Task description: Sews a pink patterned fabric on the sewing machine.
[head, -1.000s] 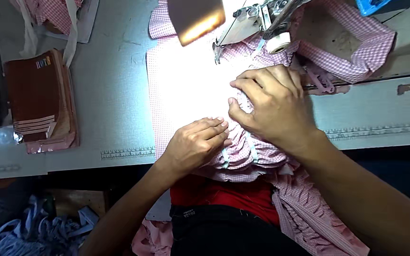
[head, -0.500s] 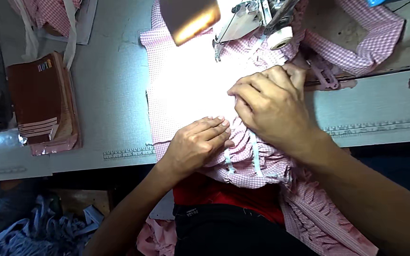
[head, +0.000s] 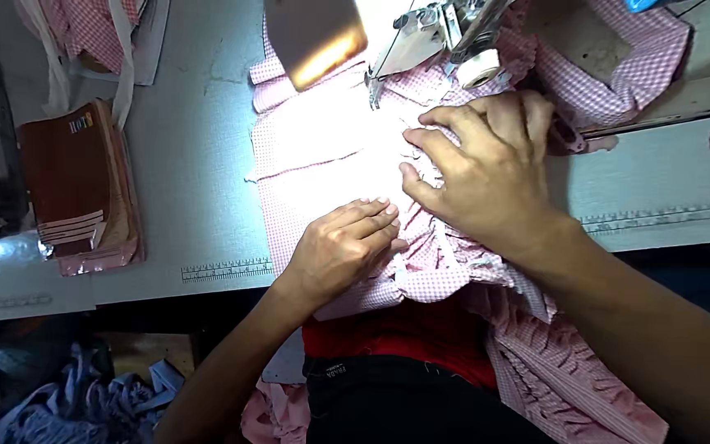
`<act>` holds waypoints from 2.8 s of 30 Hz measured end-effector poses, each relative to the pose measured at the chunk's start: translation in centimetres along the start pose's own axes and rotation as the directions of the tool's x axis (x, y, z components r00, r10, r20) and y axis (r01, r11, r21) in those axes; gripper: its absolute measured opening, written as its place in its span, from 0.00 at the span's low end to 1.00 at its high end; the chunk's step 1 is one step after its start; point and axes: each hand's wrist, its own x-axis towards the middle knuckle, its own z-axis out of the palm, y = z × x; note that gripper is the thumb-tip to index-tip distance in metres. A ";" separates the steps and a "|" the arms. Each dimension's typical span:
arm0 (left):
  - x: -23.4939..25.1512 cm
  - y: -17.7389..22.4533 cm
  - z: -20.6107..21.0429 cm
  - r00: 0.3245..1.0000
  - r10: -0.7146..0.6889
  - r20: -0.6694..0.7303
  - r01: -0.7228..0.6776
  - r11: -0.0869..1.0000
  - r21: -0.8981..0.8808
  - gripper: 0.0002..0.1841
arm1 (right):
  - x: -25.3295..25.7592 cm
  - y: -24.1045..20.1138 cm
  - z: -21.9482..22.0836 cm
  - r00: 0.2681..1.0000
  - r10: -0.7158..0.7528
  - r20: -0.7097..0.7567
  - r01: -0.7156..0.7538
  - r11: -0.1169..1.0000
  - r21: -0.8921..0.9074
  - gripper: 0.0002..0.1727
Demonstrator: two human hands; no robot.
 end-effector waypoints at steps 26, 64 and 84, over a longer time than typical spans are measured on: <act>0.6 -1.4 0.0 0.999 0.011 -0.042 -0.010 1.000 0.024 0.12 | 1.9 1.3 0.7 1.000 -0.010 0.004 0.010 1.000 0.006 0.19; 1.7 -3.4 0.2 0.989 0.131 -0.073 -0.134 0.990 -0.033 0.07 | 1.5 0.3 1.8 0.999 -0.015 -0.050 0.027 0.967 0.255 0.17; 5.8 -9.1 -1.6 0.990 0.137 -0.026 -0.136 0.990 0.049 0.13 | 6.5 3.3 4.7 0.985 0.138 -0.106 -0.123 0.983 0.137 0.21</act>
